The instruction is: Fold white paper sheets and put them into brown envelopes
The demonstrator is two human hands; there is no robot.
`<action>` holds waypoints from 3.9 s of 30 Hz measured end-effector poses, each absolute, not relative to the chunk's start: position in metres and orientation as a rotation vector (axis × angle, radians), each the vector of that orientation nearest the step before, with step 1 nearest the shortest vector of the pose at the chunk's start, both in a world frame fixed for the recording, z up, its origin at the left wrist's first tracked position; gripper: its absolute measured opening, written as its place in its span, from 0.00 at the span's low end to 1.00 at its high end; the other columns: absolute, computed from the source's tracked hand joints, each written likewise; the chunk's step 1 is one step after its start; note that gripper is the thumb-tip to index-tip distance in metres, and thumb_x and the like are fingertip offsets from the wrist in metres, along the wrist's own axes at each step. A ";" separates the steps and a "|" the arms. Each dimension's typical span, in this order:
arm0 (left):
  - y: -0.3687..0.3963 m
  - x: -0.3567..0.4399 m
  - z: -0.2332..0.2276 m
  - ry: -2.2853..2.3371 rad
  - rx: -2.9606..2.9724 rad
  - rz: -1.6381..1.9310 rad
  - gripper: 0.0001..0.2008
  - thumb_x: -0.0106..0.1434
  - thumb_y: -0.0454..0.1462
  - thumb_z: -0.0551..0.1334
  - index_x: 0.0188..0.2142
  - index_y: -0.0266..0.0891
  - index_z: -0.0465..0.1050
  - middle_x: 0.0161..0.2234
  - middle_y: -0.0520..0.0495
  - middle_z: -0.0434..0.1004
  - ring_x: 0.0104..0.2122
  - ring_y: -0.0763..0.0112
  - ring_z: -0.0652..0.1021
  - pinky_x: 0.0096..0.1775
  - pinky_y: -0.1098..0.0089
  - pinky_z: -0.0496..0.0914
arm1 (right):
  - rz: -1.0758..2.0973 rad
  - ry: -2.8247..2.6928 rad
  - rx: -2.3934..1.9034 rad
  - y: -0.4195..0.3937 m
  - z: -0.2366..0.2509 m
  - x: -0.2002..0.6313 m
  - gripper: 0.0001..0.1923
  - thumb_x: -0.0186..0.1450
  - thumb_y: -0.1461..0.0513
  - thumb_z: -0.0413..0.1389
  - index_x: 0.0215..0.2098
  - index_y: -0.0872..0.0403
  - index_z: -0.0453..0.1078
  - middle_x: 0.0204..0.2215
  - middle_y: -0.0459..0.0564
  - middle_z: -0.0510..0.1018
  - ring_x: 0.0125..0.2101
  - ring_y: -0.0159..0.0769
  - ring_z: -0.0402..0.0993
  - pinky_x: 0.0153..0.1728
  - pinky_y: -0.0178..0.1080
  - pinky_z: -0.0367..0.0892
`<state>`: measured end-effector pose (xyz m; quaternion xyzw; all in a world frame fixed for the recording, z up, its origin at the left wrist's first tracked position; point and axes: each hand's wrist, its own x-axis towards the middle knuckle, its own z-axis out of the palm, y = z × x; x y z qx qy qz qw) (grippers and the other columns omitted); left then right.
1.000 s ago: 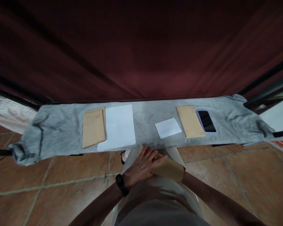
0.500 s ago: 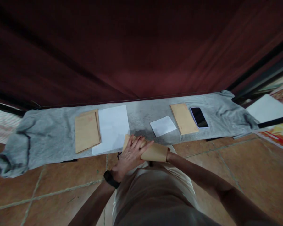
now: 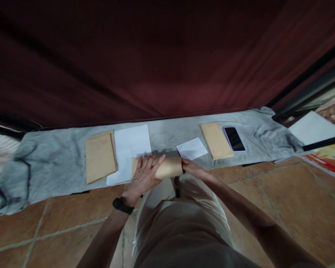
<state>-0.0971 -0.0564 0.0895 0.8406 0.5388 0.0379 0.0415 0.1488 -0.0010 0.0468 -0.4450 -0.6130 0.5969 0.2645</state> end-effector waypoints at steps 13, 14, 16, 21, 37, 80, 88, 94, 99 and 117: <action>-0.032 -0.124 0.062 1.742 2.409 0.115 0.55 0.55 0.46 0.70 0.74 0.45 0.40 0.63 0.35 0.64 0.64 0.44 0.65 0.65 0.44 0.53 | 1.341 -1.997 -1.139 -0.001 0.023 0.140 0.11 0.70 0.56 0.53 0.35 0.52 0.74 0.30 0.48 0.79 0.32 0.36 0.73 0.35 0.35 0.66; -0.031 -0.124 0.064 1.733 2.404 0.114 0.55 0.55 0.46 0.70 0.74 0.45 0.40 0.63 0.36 0.64 0.64 0.44 0.65 0.65 0.44 0.53 | 1.282 -2.032 -1.165 0.000 0.023 0.138 0.11 0.70 0.58 0.53 0.33 0.51 0.73 0.29 0.47 0.78 0.31 0.35 0.72 0.35 0.35 0.66; -0.028 -0.126 0.067 1.723 2.390 0.118 0.56 0.55 0.46 0.70 0.74 0.45 0.39 0.62 0.36 0.66 0.63 0.45 0.65 0.65 0.44 0.52 | 1.207 -2.051 -1.220 0.002 0.022 0.134 0.10 0.70 0.60 0.53 0.32 0.51 0.73 0.28 0.47 0.78 0.30 0.35 0.73 0.35 0.34 0.65; -0.024 -0.131 0.063 1.721 2.373 0.118 0.57 0.54 0.47 0.71 0.74 0.47 0.38 0.64 0.36 0.63 0.65 0.45 0.63 0.66 0.42 0.50 | 1.118 -2.026 -1.327 0.000 0.019 0.124 0.07 0.70 0.63 0.54 0.35 0.51 0.72 0.31 0.47 0.79 0.35 0.37 0.75 0.40 0.36 0.66; -0.007 -0.131 0.063 1.689 2.322 0.121 0.59 0.52 0.48 0.72 0.74 0.48 0.36 0.65 0.36 0.61 0.67 0.46 0.61 0.67 0.38 0.43 | 0.919 -1.913 -1.283 -0.008 -0.005 0.104 0.16 0.70 0.61 0.50 0.54 0.55 0.70 0.50 0.60 0.77 0.52 0.47 0.73 0.57 0.52 0.67; -0.041 -0.043 0.054 1.303 2.860 0.143 0.41 0.66 0.50 0.64 0.72 0.41 0.50 0.74 0.41 0.48 0.73 0.53 0.49 0.71 0.45 0.41 | 0.540 -1.943 -1.371 -0.012 0.003 0.157 0.23 0.70 0.64 0.47 0.63 0.51 0.66 0.58 0.58 0.72 0.59 0.45 0.67 0.60 0.52 0.67; -0.037 -0.024 0.045 1.329 2.921 0.069 0.34 0.70 0.42 0.60 0.72 0.43 0.51 0.73 0.39 0.51 0.72 0.54 0.53 0.70 0.45 0.47 | 0.185 -2.080 -1.624 0.012 -0.011 0.203 0.28 0.71 0.58 0.49 0.67 0.61 0.58 0.65 0.69 0.63 0.67 0.55 0.55 0.61 0.61 0.61; -0.039 -0.002 0.035 1.279 2.959 0.056 0.22 0.72 0.32 0.53 0.64 0.40 0.65 0.69 0.40 0.60 0.70 0.57 0.58 0.70 0.42 0.47 | 0.173 -2.183 -1.737 0.035 -0.010 0.212 0.31 0.70 0.55 0.52 0.66 0.64 0.59 0.65 0.71 0.63 0.66 0.56 0.57 0.62 0.59 0.60; -0.041 0.001 0.032 1.280 2.897 0.039 0.24 0.69 0.30 0.55 0.64 0.40 0.65 0.68 0.39 0.63 0.70 0.57 0.59 0.70 0.42 0.47 | 0.196 -2.196 -1.847 0.049 -0.005 0.214 0.33 0.70 0.56 0.52 0.67 0.64 0.57 0.65 0.73 0.63 0.65 0.58 0.59 0.60 0.59 0.59; -0.046 0.005 0.023 1.329 2.891 -0.053 0.26 0.71 0.30 0.51 0.67 0.38 0.61 0.71 0.37 0.56 0.70 0.56 0.60 0.70 0.44 0.50 | 0.280 -2.079 -2.087 0.066 0.017 0.212 0.41 0.66 0.54 0.59 0.69 0.65 0.53 0.55 0.72 0.70 0.53 0.59 0.70 0.52 0.51 0.65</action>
